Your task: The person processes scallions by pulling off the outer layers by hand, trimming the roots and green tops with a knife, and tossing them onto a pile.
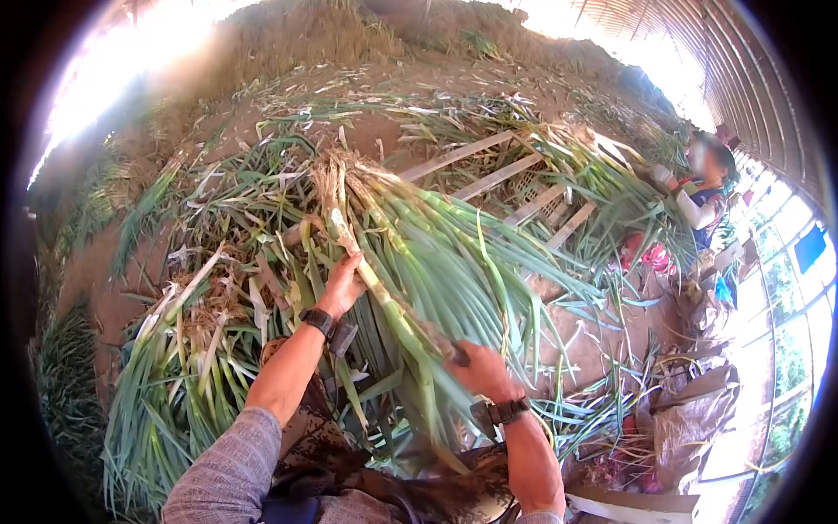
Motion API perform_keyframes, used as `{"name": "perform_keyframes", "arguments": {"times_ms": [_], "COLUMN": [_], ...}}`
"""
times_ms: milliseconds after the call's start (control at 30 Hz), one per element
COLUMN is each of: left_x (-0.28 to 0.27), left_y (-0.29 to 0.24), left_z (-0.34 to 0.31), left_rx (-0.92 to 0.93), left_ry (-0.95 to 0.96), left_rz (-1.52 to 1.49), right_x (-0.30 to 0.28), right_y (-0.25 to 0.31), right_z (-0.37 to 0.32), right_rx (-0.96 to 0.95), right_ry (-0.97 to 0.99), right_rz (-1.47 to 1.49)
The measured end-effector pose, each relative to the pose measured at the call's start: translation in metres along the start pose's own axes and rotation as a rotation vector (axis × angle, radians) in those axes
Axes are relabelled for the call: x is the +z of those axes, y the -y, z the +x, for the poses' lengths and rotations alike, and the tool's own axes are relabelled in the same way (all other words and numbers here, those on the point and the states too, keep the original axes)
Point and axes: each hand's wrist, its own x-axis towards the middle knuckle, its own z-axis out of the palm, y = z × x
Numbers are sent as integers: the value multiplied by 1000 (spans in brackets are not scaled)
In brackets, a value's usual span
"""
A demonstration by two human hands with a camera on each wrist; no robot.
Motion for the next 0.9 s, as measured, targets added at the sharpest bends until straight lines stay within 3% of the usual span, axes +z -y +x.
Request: {"name": "perform_keyframes", "arguments": {"times_ms": [67,100,367,467,667,900], "left_x": [-1,-1,5,21,-7,-18], "left_y": [-1,-1,-30,-37,-23,-13], "left_z": [-4,-7,-10,-17,2,9], "left_rx": [11,8,3,50,-80,-88], "left_ry": [-191,-193,216,119,66,-65], "left_rz": [95,95,-86,-124,52,89], "right_x": [-1,-3,-13,-16,-16,-15], "right_y": [0,2,0,-1,-4,-13], "right_z": [0,-1,-13,-17,-17,-25], "right_rx": [-15,-34,-44,-43,-10,37], "right_ry": [-19,-39,19,-3,8,100], "right_rz": [2,2,61,62,-90,-156]}}
